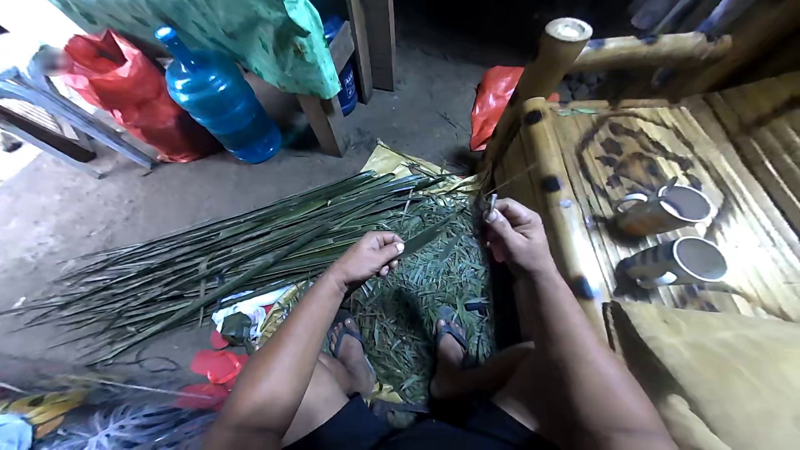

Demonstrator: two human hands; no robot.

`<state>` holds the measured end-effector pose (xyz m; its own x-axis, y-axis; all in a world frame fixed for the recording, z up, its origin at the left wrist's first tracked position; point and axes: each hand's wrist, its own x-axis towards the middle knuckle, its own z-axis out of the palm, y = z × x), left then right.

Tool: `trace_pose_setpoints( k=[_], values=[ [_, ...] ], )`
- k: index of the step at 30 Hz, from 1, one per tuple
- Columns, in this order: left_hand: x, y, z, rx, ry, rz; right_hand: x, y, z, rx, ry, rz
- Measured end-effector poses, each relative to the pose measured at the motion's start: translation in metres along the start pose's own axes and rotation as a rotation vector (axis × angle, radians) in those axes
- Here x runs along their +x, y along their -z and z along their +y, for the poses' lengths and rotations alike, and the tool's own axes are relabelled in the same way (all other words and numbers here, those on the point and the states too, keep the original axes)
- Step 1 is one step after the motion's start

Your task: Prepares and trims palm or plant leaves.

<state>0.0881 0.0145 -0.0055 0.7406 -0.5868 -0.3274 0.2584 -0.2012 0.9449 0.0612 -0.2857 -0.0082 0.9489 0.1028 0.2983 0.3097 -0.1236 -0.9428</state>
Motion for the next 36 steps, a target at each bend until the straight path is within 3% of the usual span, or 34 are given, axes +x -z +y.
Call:
trace_pose_setpoints(
  k=[9,24,32,36],
  values=[
    [0.004,-0.002,-0.004,-0.098,-0.04,-0.061,-0.018,-0.073,0.015,0.186,-0.184,-0.39],
    [-0.001,0.0,0.001,-0.085,-0.045,-0.078,0.001,-0.02,0.012,0.036,0.003,-0.154],
    [0.001,-0.007,0.001,0.356,-0.193,0.107,0.0,-0.015,0.007,0.142,-0.14,0.17],
    [0.005,-0.011,-0.007,0.561,-0.399,0.15,-0.001,-0.028,0.0,0.216,-0.149,0.111]
  ],
)
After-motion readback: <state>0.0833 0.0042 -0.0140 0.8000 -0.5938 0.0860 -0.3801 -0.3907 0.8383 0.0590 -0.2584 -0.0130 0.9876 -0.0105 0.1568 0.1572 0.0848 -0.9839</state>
